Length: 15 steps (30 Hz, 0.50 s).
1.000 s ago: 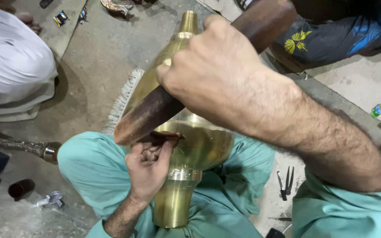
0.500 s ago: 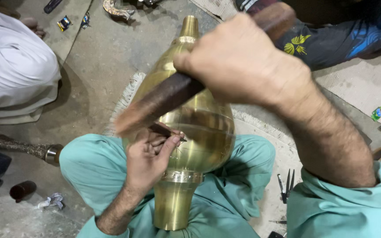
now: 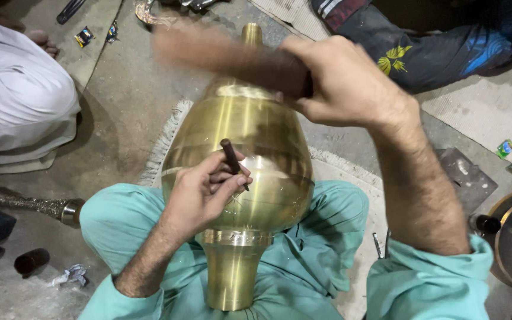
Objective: The person sits cross-legged on the floor with a large brass vessel on their lap, holding a chisel against the brass surface and striking it with a wooden mallet to carve decorative lines. They reposition the chisel around the marked area and continue hammering throughout the episode.
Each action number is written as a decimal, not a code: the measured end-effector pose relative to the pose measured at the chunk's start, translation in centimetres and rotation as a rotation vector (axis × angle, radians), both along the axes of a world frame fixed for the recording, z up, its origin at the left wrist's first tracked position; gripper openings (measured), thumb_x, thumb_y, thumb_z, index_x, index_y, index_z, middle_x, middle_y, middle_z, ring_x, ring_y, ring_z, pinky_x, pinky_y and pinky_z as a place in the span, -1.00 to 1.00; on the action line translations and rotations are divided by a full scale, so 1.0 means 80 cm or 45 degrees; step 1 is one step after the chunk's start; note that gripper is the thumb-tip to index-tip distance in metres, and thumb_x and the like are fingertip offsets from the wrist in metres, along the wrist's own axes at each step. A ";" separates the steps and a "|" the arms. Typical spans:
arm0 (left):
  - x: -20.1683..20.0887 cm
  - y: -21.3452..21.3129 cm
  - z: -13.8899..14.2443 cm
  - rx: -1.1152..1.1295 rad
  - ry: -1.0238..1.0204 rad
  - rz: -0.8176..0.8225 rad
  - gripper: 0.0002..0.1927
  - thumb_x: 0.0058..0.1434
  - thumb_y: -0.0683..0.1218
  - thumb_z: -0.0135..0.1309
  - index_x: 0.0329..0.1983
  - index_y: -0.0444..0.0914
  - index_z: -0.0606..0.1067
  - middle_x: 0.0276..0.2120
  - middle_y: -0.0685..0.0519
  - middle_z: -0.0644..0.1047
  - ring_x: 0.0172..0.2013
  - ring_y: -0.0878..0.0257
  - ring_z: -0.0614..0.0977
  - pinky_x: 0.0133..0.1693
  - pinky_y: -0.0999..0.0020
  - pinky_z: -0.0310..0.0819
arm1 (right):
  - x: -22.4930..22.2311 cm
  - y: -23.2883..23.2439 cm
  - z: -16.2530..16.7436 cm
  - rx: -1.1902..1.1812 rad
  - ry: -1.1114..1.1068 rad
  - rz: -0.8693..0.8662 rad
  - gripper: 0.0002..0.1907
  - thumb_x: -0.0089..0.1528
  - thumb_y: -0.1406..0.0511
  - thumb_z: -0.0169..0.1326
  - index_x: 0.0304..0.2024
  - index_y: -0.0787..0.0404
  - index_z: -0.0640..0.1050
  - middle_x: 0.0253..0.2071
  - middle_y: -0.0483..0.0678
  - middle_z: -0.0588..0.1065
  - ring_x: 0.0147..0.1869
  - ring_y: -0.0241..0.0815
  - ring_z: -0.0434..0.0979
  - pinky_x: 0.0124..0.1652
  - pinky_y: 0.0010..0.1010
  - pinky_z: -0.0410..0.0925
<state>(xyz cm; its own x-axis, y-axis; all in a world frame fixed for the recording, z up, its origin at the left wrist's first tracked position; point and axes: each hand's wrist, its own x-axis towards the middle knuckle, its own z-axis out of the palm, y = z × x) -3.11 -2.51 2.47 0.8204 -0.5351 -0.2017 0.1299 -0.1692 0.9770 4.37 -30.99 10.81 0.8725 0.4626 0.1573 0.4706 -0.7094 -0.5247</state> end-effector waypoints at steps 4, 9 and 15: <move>0.016 -0.003 0.006 0.216 -0.122 -0.167 -0.69 0.30 -0.19 0.17 0.10 -0.35 0.52 -0.18 -0.04 0.72 -0.15 0.28 0.77 -0.05 0.36 0.73 | -0.015 -0.019 -0.018 -0.323 0.176 -0.012 -0.73 0.08 0.29 0.23 -0.16 0.10 0.57 -0.47 0.02 0.56 -0.36 0.14 0.60 -0.38 -0.06 0.41; 0.022 -0.008 0.011 0.225 -0.129 -0.238 -0.58 0.31 -0.16 0.15 0.23 -0.32 0.44 -0.15 -0.02 0.73 -0.14 0.25 0.80 -0.05 0.33 0.74 | -0.049 -0.029 -0.045 -0.337 0.101 -0.120 -0.70 0.03 0.30 0.32 -0.17 0.07 0.62 -0.47 0.01 0.58 -0.37 0.12 0.58 -0.40 -0.10 0.38; 0.026 -0.011 0.013 0.246 -0.221 -0.316 -0.53 0.33 -0.13 0.16 0.28 -0.31 0.38 -0.11 -0.03 0.72 -0.08 0.25 0.78 0.01 0.30 0.72 | -0.074 -0.040 -0.067 -0.182 0.136 -0.235 -0.73 0.08 0.31 0.29 -0.15 0.12 0.60 -0.46 -0.01 0.57 -0.35 -0.03 0.60 -0.37 -0.18 0.39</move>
<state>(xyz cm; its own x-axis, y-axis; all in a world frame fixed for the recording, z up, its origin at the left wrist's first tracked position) -1.04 -3.36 3.49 0.7011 -0.6878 -0.1879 -0.1035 -0.3589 0.9276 -1.53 -34.19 5.49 0.9524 0.3049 0.0039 0.2736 -0.8488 -0.4524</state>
